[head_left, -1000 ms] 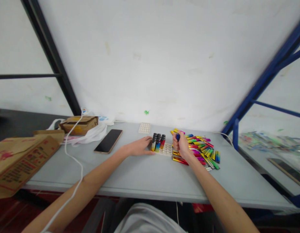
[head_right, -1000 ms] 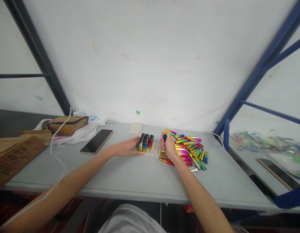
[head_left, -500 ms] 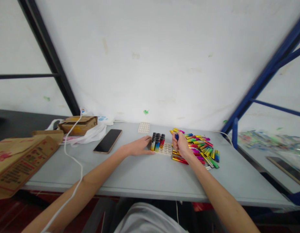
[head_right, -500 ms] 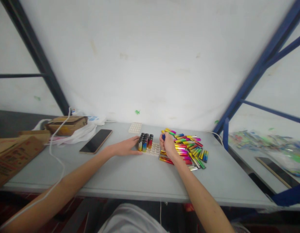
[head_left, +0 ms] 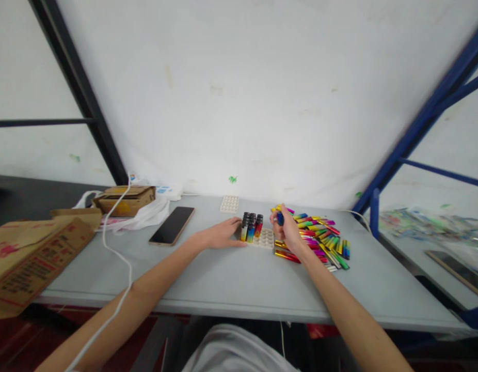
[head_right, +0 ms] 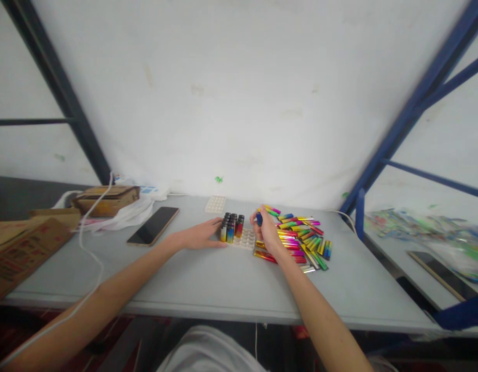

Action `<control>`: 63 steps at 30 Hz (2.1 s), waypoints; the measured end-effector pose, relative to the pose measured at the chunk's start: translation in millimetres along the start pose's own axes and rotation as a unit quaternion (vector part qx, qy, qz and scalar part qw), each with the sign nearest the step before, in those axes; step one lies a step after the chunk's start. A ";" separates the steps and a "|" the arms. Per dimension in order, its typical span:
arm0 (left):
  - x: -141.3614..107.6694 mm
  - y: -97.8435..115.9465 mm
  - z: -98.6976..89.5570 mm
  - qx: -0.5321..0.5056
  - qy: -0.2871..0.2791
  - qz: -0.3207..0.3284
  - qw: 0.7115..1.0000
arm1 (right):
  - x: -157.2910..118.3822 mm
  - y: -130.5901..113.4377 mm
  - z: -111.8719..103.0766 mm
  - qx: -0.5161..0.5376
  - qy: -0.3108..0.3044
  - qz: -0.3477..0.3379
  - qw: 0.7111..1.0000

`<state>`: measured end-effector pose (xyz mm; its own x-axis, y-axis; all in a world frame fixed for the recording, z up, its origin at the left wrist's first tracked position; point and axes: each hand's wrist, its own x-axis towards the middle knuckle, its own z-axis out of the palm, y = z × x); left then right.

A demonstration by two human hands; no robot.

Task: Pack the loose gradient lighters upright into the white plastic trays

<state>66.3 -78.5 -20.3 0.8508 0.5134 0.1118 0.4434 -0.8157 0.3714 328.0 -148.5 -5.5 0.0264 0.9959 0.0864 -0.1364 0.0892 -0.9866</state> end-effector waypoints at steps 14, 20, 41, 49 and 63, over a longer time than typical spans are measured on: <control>-1.7 -2.1 0.9 -0.017 0.016 0.016 1.000 | -4.0 -14.1 -2.7 -0.066 -0.025 -0.118 0.991; -1.6 -1.3 0.6 -0.018 0.008 0.013 1.000 | -12.1 -23.5 -3.4 -0.172 -0.018 -0.206 0.963; -1.2 -0.6 0.9 -0.023 0.011 0.006 1.000 | -14.4 -13.3 -4.2 -0.339 -0.049 -0.231 0.910; -1.4 -1.7 1.5 -0.017 0.015 0.010 1.000 | -10.6 -7.1 -6.2 -0.364 -0.056 -0.217 0.904; -1.6 -3.7 2.3 -0.006 0.015 0.019 1.000 | -7.7 -18.5 -20.6 -0.449 0.004 -0.224 0.865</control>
<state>64.0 -76.9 -24.0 0.8581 0.4902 0.1530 0.4079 -0.8316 0.3769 350.7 -158.1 9.3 -0.1156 0.8633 0.4912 0.7136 0.4162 -0.5635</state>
